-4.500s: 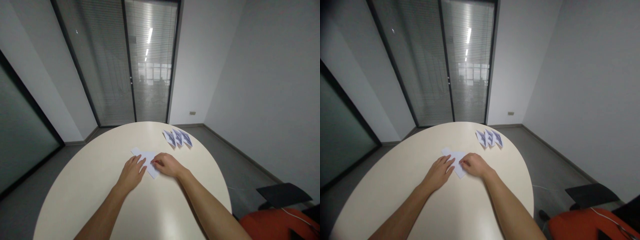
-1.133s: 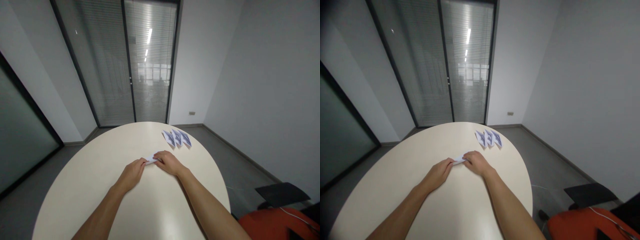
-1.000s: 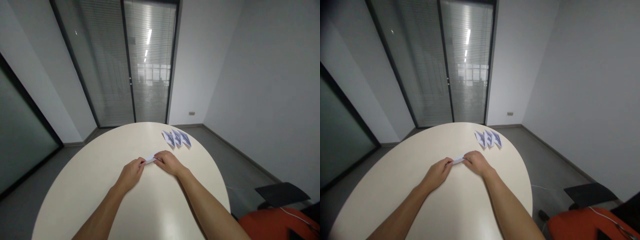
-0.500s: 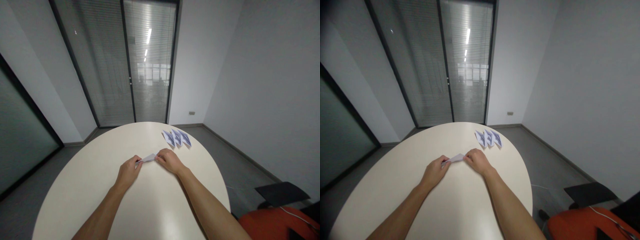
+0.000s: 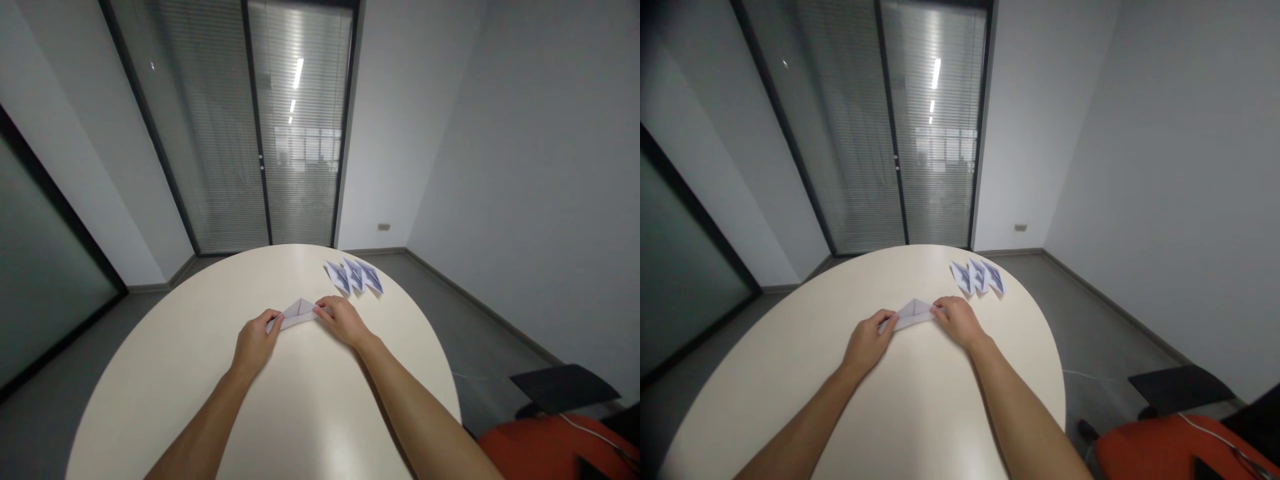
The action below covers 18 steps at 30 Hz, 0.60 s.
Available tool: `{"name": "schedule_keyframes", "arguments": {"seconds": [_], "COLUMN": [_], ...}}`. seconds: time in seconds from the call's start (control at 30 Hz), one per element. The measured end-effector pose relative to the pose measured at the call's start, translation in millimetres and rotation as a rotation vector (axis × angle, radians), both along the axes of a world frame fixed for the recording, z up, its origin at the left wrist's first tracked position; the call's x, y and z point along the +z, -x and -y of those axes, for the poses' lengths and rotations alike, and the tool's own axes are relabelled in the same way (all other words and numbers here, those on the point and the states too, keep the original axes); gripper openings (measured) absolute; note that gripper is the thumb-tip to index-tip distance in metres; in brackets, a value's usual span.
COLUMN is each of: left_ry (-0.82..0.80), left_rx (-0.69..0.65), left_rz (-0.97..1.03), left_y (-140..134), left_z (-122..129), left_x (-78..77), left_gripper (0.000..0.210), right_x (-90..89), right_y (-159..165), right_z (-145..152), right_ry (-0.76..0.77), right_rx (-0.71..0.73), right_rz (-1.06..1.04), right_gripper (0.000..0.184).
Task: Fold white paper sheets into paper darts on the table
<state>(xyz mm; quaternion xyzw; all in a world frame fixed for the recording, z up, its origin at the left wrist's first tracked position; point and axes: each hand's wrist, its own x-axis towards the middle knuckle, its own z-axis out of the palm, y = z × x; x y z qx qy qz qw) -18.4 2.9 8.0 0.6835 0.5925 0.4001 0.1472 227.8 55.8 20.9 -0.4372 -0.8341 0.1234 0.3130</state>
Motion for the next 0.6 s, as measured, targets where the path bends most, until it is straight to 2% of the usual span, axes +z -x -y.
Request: {"name": "schedule_keyframes", "arguments": {"seconds": [0.2, 0.33, 0.6], "left_ry": [0.024, 0.086, 0.116], "left_rx": [0.093, 0.121, 0.127], "left_rz": [-0.002, -0.024, -0.113], "left_y": [2.7, 5.4, 6.9], "left_z": [-2.7, -4.7, -5.7], "left_x": [-0.9, -6.9, -15.1], "left_gripper": [0.022, 0.017, 0.034], "right_x": [-0.5, -2.3, -9.7], "right_y": [0.4, -0.2, -3.1], "right_z": [0.6, 0.9, -1.8], "right_ry": [0.080, 0.126, 0.207], "right_rx": [-0.041, -0.066, -0.118], "right_rz": [-0.093, -0.079, -0.076], "right_gripper": [0.024, 0.027, 0.042]}}
